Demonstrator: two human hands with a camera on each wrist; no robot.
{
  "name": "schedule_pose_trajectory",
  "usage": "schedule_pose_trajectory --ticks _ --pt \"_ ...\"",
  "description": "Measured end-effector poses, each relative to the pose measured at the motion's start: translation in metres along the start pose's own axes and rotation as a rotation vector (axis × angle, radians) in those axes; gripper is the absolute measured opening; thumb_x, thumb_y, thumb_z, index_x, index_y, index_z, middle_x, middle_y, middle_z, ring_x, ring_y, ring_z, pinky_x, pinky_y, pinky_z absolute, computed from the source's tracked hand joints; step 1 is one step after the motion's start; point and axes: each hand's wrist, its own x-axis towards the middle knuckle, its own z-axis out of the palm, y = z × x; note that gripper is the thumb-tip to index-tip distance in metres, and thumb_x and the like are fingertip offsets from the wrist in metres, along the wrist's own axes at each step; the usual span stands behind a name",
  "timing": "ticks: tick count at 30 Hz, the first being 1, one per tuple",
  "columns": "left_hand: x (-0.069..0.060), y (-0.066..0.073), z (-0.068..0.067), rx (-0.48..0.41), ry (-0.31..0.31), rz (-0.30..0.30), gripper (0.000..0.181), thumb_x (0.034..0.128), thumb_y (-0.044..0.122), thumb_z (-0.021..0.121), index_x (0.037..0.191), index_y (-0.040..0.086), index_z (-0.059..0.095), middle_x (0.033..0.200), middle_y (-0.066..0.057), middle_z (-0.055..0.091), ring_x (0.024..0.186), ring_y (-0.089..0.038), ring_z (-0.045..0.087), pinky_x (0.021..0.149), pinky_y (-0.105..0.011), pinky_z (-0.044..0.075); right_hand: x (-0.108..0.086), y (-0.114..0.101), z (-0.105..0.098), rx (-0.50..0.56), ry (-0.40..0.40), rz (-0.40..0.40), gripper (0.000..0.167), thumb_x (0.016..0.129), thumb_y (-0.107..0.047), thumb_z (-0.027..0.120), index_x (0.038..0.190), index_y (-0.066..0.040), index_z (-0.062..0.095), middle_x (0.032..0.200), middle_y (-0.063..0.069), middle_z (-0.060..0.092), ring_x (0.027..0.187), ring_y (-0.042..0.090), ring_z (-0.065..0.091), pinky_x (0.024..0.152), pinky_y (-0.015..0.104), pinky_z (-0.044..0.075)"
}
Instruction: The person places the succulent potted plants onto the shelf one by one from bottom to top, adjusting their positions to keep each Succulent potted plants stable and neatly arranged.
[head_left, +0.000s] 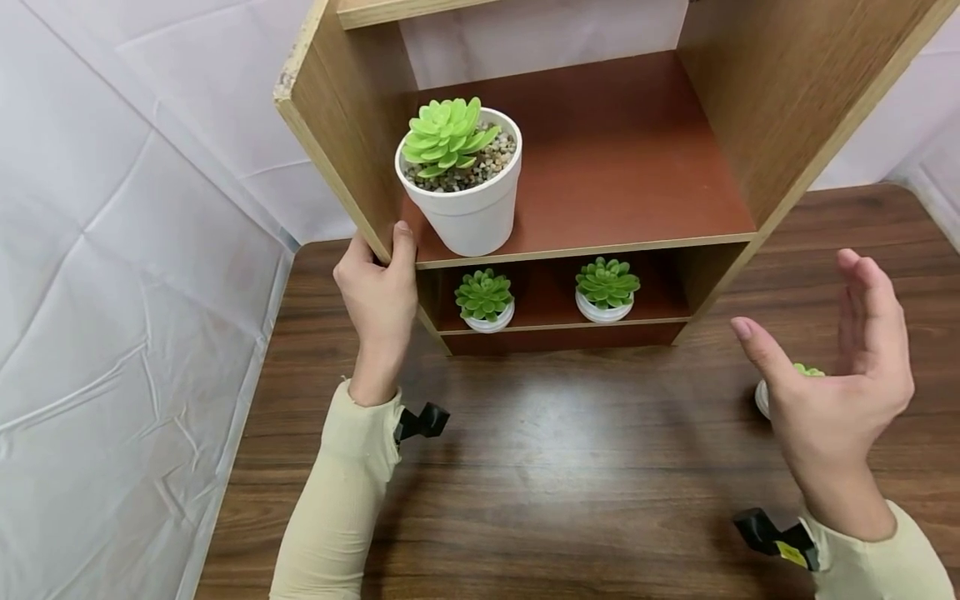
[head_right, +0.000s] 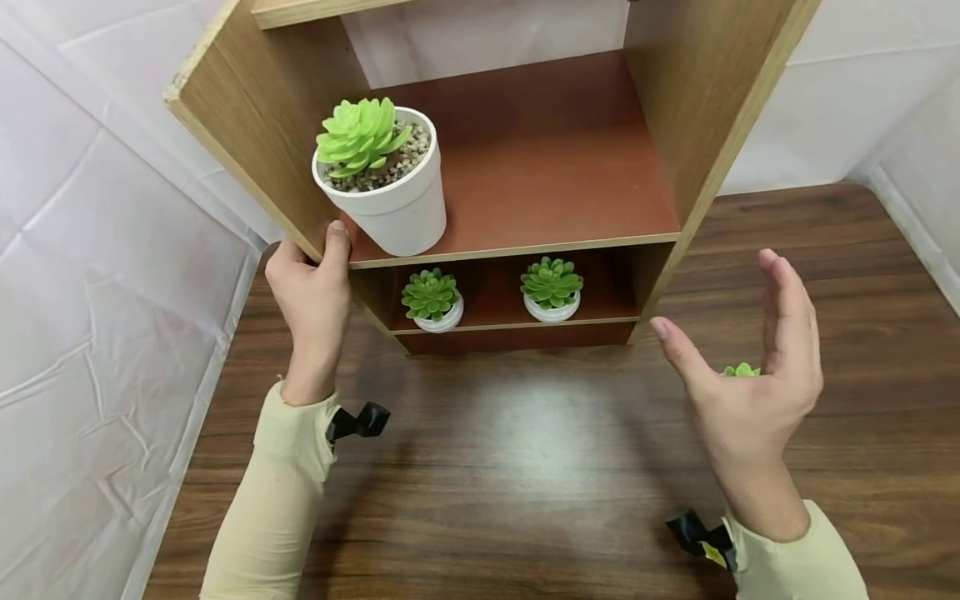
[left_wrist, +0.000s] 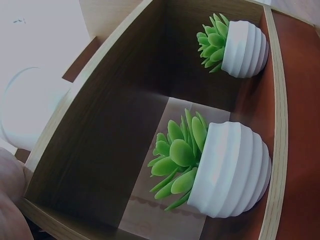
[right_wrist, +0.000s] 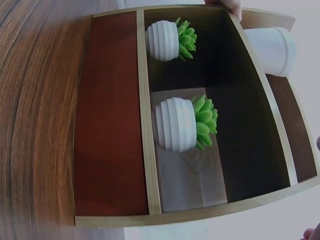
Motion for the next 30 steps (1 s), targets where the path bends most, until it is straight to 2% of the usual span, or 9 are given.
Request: schedule_pose_trajectory --ticks 10,15,17,24,30 --pt "0.001 0.0 0.0 0.002 -0.001 0.002 0.026 0.091 0.014 0.062 0.069 0.007 0.052 0.055 -0.005 0.042 0.049 -0.013 0.038 0.046 -0.026 0.027 -0.002 0.004 -0.018 -0.124 -0.002 0.027 0.072 0.061 0.0 0.091 0.124 0.008 0.06 0.126 0.021 0.058 0.124 0.033 0.048 0.11 0.039 0.028" --pt "0.0 0.0 0.0 0.0 0.0 -0.004 0.026 0.0909 0.014 0.062 0.069 0.007 0.051 0.055 -0.004 0.042 0.049 -0.013 0.038 0.046 -0.026 0.027 0.001 0.009 -0.025 -0.116 0.029 0.009 0.072 0.059 0.0 0.091 0.122 0.009 0.06 0.125 0.021 0.058 0.123 0.033 0.048 0.111 0.039 0.027" --pt "0.0 0.0 0.0 -0.002 -0.002 -0.011 0.025 0.091 0.014 0.062 0.069 0.008 0.052 0.056 -0.003 0.043 0.049 -0.013 0.039 0.046 -0.026 0.027 0.001 0.01 -0.03 -0.143 0.034 0.011 0.071 0.059 0.0 0.091 0.122 0.008 0.06 0.124 0.019 0.058 0.122 0.032 0.048 0.111 0.038 0.027" --pt "0.0 -0.002 0.0 -0.008 0.009 -0.016 0.026 0.0913 0.013 0.062 0.068 0.008 0.051 0.055 -0.003 0.042 0.049 -0.014 0.038 0.047 -0.026 0.027 -0.004 0.01 -0.045 -0.417 -0.021 0.075 0.069 0.066 -0.005 0.088 0.13 -0.002 0.059 0.129 0.004 0.058 0.125 0.023 0.047 0.109 0.031 0.028" --pt "0.0 -0.002 0.001 -0.01 0.003 -0.009 0.027 0.0917 0.013 0.062 0.068 0.008 0.051 0.055 -0.004 0.042 0.049 -0.013 0.038 0.046 -0.026 0.027 -0.004 0.017 -0.052 -0.457 -0.019 0.096 0.069 0.066 -0.004 0.087 0.129 -0.003 0.06 0.128 0.003 0.058 0.123 0.022 0.047 0.109 0.03 0.028"
